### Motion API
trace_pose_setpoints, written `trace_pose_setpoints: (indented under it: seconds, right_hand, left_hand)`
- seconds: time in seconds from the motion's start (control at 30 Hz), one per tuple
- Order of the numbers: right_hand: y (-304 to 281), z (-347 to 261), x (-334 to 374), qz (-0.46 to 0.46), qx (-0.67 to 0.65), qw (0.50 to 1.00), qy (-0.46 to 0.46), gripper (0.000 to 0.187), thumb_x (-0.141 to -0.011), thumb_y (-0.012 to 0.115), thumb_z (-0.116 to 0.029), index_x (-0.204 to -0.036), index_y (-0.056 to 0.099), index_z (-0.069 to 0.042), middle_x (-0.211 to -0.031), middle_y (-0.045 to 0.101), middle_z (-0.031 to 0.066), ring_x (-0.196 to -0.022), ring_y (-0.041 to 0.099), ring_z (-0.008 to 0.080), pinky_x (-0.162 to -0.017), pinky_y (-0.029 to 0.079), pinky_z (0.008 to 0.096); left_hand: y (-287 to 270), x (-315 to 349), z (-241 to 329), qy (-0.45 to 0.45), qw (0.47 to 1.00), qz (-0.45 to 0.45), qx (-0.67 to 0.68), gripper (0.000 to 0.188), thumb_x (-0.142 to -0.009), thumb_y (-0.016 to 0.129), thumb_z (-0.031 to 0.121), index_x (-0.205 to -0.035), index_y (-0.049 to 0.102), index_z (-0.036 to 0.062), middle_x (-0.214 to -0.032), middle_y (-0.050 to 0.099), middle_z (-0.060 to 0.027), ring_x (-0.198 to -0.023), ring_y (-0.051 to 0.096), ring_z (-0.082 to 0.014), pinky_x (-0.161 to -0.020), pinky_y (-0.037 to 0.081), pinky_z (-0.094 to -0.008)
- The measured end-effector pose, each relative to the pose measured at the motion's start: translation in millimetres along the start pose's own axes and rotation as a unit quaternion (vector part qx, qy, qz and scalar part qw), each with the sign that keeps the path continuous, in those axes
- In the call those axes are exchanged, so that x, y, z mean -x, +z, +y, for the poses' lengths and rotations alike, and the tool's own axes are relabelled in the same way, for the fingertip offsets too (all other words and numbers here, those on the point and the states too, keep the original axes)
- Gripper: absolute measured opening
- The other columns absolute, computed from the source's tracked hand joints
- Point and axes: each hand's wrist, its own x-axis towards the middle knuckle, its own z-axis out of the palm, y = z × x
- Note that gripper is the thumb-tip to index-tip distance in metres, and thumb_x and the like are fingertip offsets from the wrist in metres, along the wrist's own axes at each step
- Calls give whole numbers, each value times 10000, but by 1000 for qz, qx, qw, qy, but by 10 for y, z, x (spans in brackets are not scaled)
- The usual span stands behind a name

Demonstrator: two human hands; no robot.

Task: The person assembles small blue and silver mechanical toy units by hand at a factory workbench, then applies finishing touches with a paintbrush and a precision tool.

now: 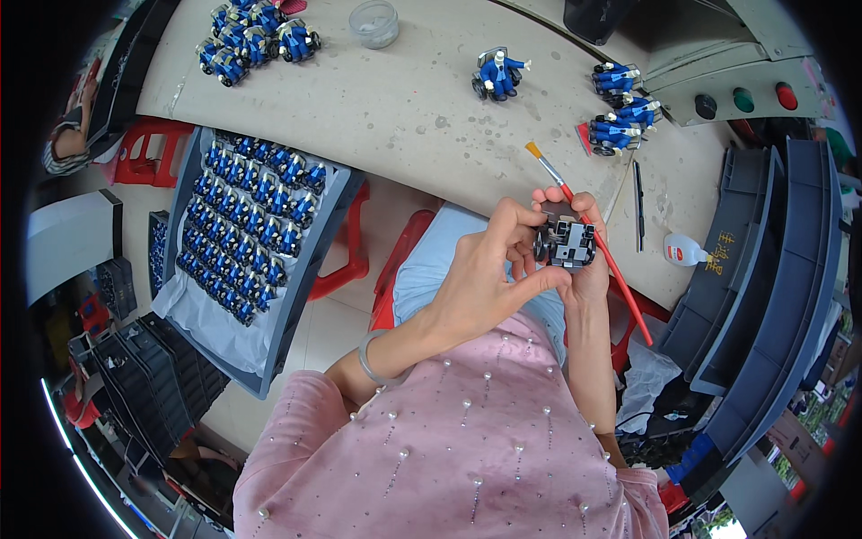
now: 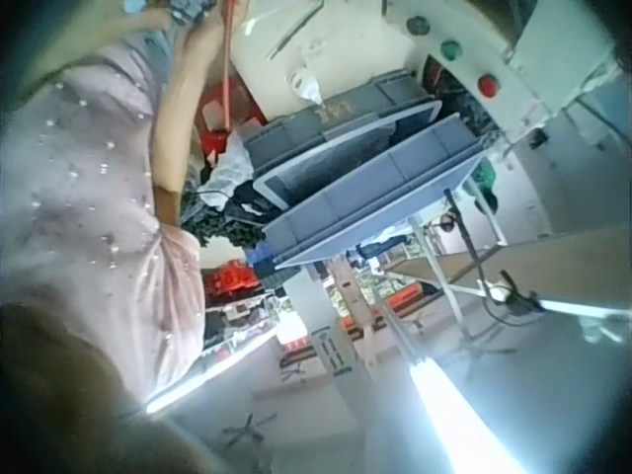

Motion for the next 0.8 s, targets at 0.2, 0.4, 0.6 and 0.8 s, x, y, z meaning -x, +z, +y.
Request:
trace_pose_setpoints:
  seconds: [0.2, 0.4, 0.6, 0.8]
  right_hand:
    - [-10, 0, -12, -3, 1, 1000, 1, 89, -923, 510, -78, -1001, 552, -80, -1142, 588, 189, -1117, 564, 300, -829, 566, 386]
    - [-15, -3, -18, 0, -9, 1000, 3, 96, -923, 512, -72, -1012, 547, -68, -1146, 585, 192, -1139, 552, 307, -883, 541, 404]
    - [65, -104, -1, 23, 61, 998, -3, 98, -929, 532, -95, -1008, 555, -41, -1088, 614, 157, -1063, 598, 255, -844, 538, 352]
    - [128, -314, 13, 93, 255, 962, -20, 137, -942, 547, -140, -991, 594, -21, -947, 656, 94, -819, 613, 95, -694, 496, 222]
  left_hand:
    - [7, -7, 0, 16, 1000, 11, -9, 567, -714, 811, 181, -1084, 436, -28, -786, 649, -135, -624, 601, -126, -582, 461, -234]
    - [-30, -36, 8, -5, 1000, 2, 8, 546, -720, 806, 165, -1075, 438, -28, -788, 650, -126, -630, 597, -119, -584, 459, -231]
    - [-34, -49, -33, -11, 999, -5, 46, 478, -741, 784, 133, -1041, 444, -19, -803, 653, -123, -670, 582, -106, -604, 454, -231]
    - [-64, -63, -88, 5, 1000, -15, -19, 466, -783, 755, 277, -972, 434, -2, -732, 574, -116, -606, 496, -135, -538, 417, -262]
